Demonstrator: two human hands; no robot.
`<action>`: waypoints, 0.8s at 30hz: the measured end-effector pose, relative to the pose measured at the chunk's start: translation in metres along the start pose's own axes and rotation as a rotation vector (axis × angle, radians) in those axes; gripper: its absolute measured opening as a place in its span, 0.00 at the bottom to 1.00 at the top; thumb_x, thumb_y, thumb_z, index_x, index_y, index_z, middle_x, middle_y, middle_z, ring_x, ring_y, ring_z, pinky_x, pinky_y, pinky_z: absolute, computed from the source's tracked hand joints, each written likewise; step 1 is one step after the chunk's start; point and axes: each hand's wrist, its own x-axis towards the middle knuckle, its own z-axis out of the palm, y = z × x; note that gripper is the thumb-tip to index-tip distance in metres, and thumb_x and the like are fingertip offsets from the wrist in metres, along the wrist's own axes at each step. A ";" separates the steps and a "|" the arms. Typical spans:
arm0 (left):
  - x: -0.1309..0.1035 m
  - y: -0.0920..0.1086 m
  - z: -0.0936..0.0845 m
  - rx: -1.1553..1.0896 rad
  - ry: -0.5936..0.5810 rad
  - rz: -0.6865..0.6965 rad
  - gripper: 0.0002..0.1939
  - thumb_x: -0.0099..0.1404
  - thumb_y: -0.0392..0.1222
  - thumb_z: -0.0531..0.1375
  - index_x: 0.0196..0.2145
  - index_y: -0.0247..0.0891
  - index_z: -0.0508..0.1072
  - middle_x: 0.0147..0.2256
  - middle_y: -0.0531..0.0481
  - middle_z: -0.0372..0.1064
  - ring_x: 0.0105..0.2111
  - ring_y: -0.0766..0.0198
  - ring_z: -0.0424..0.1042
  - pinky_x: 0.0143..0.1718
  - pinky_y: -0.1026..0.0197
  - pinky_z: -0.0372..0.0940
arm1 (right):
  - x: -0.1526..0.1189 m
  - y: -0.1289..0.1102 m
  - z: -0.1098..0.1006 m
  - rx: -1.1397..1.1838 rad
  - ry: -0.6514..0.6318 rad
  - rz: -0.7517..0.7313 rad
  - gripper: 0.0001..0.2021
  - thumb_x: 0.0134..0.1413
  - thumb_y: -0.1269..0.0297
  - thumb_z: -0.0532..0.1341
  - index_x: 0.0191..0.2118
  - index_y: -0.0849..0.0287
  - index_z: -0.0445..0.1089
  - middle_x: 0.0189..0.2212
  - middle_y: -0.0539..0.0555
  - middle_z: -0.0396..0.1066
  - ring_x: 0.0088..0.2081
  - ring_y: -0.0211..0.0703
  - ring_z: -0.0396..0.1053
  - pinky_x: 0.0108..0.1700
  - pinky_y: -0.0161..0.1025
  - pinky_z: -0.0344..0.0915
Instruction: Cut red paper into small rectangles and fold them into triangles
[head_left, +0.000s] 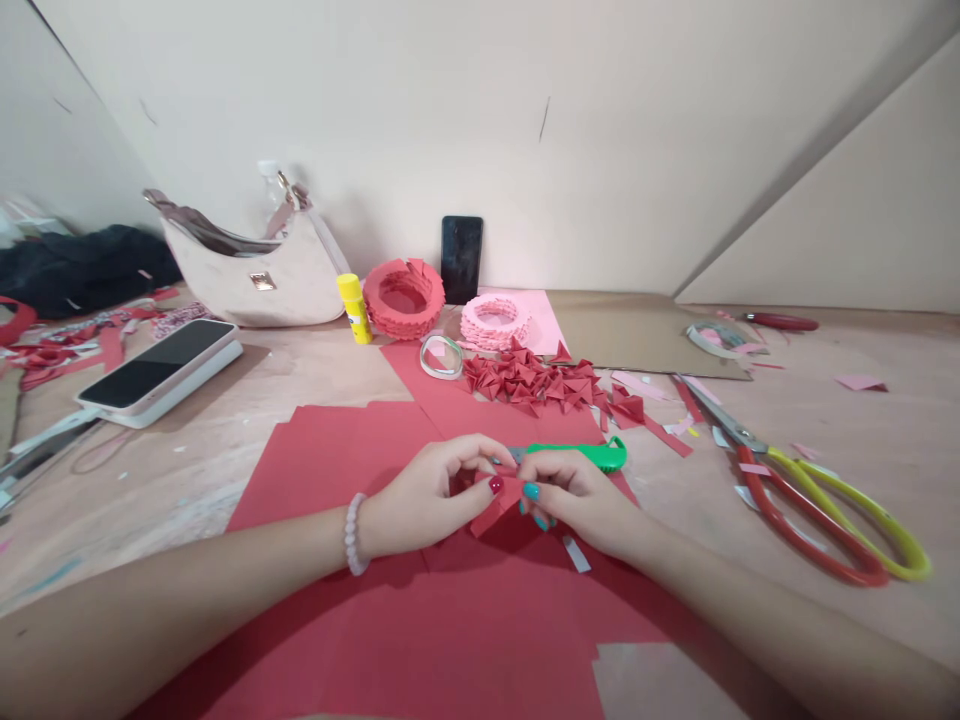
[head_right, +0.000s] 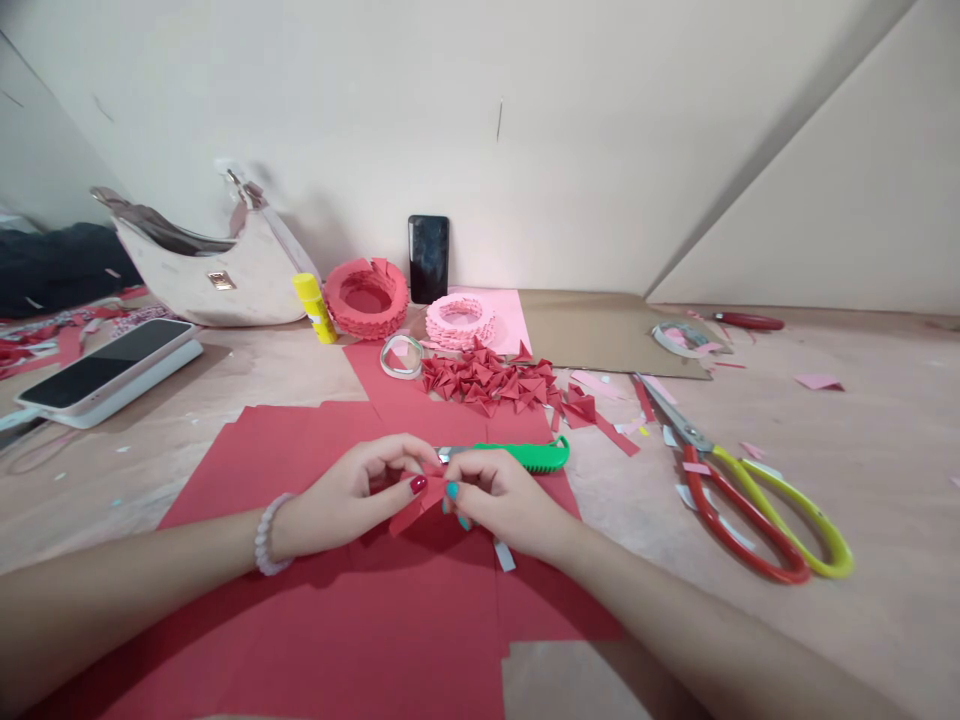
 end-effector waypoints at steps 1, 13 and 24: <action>0.000 0.000 0.000 0.016 0.000 0.010 0.11 0.57 0.31 0.52 0.39 0.36 0.66 0.31 0.50 0.67 0.29 0.69 0.64 0.30 0.68 0.59 | 0.000 0.000 0.001 -0.026 0.019 -0.012 0.06 0.39 0.75 0.50 0.19 0.60 0.59 0.16 0.45 0.58 0.17 0.31 0.53 0.19 0.30 0.49; 0.007 0.000 -0.006 -0.296 0.013 -0.183 0.09 0.60 0.40 0.54 0.39 0.36 0.66 0.26 0.55 0.59 0.22 0.74 0.56 0.23 0.71 0.53 | -0.001 -0.005 0.000 -0.004 0.158 -0.259 0.02 0.48 0.69 0.57 0.31 0.57 0.64 0.28 0.50 0.67 0.30 0.37 0.67 0.35 0.35 0.64; 0.005 -0.001 -0.005 -0.201 -0.017 -0.116 0.11 0.59 0.37 0.53 0.41 0.35 0.63 0.26 0.54 0.59 0.23 0.73 0.58 0.25 0.70 0.55 | -0.002 -0.003 0.000 -0.255 0.113 -0.249 0.04 0.54 0.69 0.52 0.32 0.57 0.63 0.28 0.51 0.65 0.31 0.38 0.63 0.33 0.34 0.62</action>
